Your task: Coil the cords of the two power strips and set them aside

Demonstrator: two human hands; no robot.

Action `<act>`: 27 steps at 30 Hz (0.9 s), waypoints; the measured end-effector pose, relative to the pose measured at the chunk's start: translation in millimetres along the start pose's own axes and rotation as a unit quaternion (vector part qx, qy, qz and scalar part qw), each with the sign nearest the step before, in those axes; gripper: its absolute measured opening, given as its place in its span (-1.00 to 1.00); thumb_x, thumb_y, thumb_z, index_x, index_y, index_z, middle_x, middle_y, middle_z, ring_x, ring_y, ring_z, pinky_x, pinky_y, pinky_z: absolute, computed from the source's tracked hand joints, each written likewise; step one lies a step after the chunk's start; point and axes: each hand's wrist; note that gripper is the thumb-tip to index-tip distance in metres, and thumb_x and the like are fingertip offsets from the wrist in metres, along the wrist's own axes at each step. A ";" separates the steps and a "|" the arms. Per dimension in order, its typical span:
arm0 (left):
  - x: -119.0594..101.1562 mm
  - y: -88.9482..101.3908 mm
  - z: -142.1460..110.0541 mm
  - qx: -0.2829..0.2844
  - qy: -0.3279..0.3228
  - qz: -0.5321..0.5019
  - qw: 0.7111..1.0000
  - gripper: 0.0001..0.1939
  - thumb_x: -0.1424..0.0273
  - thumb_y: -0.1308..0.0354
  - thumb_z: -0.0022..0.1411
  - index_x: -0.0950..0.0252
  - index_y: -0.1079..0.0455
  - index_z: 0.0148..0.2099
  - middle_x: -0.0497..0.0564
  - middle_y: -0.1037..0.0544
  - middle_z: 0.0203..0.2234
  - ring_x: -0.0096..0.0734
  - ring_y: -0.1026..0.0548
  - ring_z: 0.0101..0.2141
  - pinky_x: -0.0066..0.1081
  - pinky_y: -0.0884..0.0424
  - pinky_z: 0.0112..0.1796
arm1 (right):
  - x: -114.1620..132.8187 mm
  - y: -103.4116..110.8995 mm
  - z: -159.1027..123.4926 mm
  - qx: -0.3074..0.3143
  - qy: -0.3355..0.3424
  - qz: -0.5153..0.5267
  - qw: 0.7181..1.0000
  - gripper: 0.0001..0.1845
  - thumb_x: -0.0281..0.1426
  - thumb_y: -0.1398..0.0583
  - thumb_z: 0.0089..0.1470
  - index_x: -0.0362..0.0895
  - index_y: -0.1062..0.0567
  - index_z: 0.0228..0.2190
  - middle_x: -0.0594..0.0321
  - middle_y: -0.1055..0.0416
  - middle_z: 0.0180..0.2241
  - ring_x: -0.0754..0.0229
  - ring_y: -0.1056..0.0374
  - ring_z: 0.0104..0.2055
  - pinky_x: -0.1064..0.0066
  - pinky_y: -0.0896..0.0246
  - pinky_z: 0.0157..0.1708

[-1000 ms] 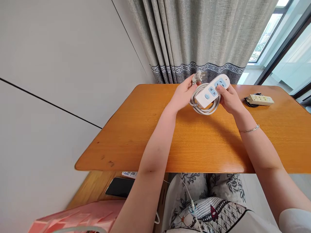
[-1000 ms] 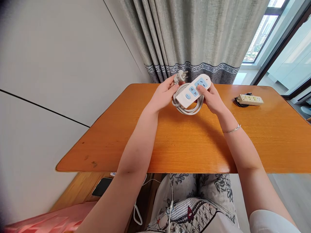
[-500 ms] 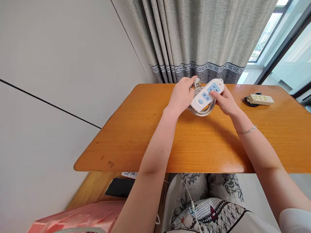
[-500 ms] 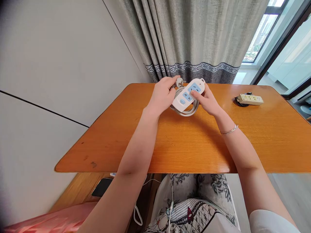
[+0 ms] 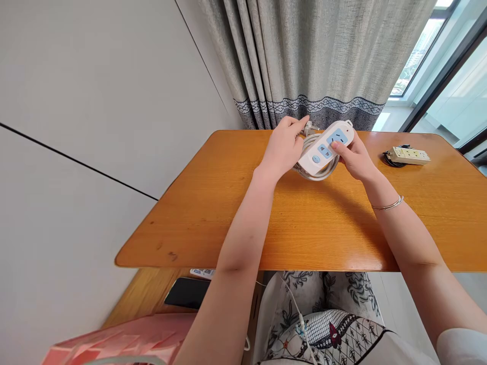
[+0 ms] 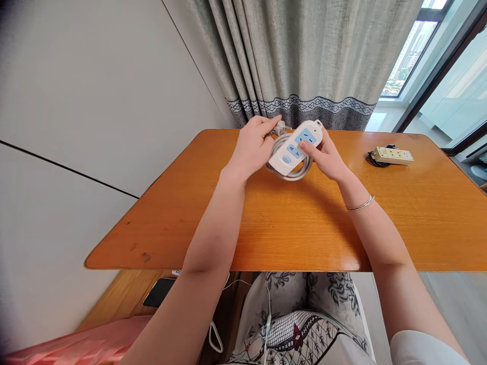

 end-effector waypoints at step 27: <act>3.7 2.0 1.3 0.019 -0.001 -0.134 0.991 -0.46 0.03 -0.23 0.33 0.26 -0.51 0.20 0.13 -0.62 0.04 -0.17 -0.55 0.06 -0.26 -0.44 0.10 | -11.6 11.3 6.4 0.049 0.075 0.005 0.996 -0.37 0.14 -0.37 0.05 0.06 -0.40 -0.01 0.25 -0.48 -0.08 0.10 -0.49 0.00 0.17 -0.52 0.07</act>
Point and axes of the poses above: each hand's wrist, its own z-axis towards the middle knuckle, its own y-axis out of the back of the hand, x = y × z
